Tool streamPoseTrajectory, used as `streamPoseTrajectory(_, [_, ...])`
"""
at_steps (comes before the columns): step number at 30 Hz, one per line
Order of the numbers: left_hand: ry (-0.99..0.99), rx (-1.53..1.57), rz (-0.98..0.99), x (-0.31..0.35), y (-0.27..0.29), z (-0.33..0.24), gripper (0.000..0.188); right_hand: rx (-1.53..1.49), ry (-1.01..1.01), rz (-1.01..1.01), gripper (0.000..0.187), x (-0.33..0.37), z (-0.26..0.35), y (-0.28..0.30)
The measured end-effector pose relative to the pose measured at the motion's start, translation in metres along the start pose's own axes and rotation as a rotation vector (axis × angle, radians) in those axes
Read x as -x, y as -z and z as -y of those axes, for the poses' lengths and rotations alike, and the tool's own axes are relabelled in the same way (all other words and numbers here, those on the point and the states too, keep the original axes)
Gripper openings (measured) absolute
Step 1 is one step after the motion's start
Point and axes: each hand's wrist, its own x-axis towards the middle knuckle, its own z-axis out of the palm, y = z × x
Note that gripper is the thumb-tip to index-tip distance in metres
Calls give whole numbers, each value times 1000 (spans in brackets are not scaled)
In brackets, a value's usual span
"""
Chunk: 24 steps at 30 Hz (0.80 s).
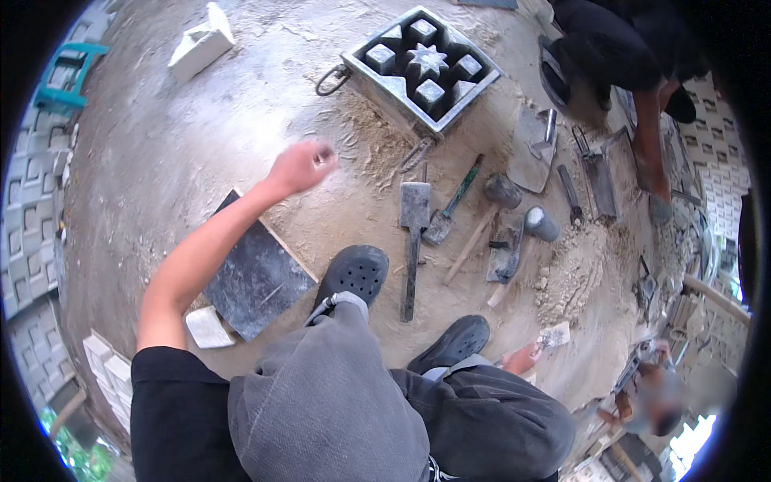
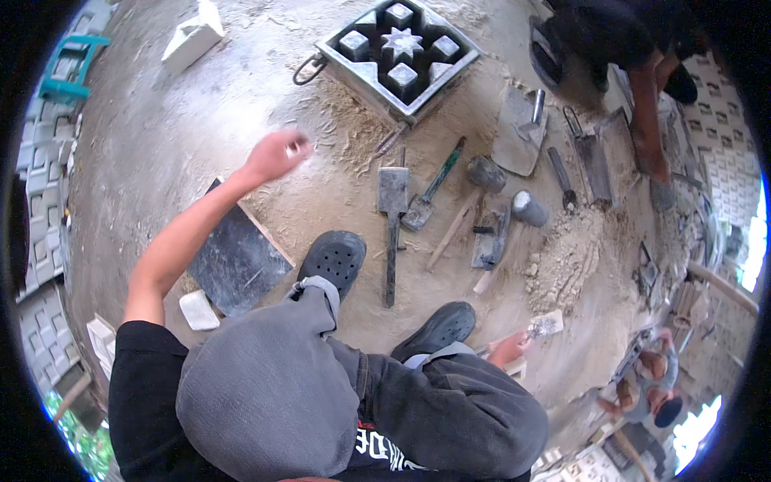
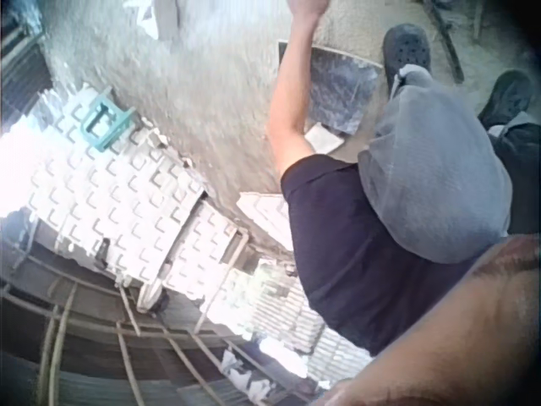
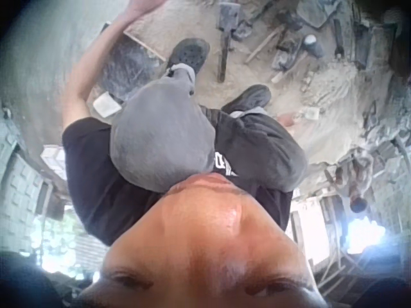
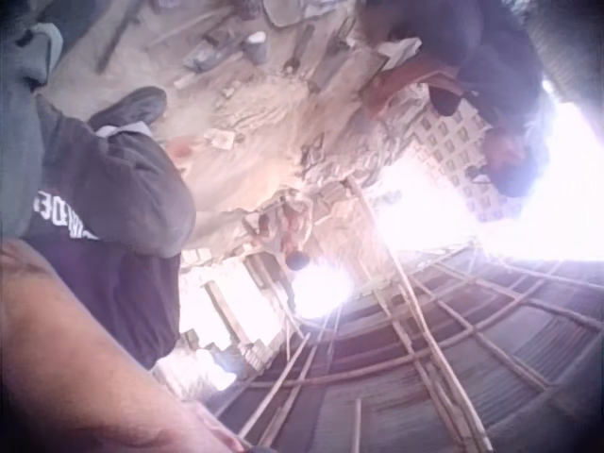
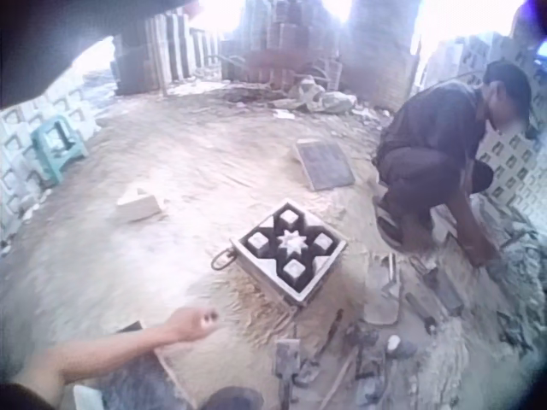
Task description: The person uses a metal mold to form a decorative stone block, smoothing sand and material around it, and then uses a mallet and trowel to shape and clean another block on the ground.
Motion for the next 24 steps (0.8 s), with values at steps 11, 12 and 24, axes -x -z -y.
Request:
streamPoseTrajectory(11, [327,1136,-339,-211,58,81,51,254,-42,334,60,39,-22,18])
streamPoseTrajectory(12, [339,1151,-159,-226,47,65,65,286,-49,353,61,37,-44,28])
streamPoseTrajectory(24, [322,867,398,-229,54,44,65,792,518,347,69,57,129,14])
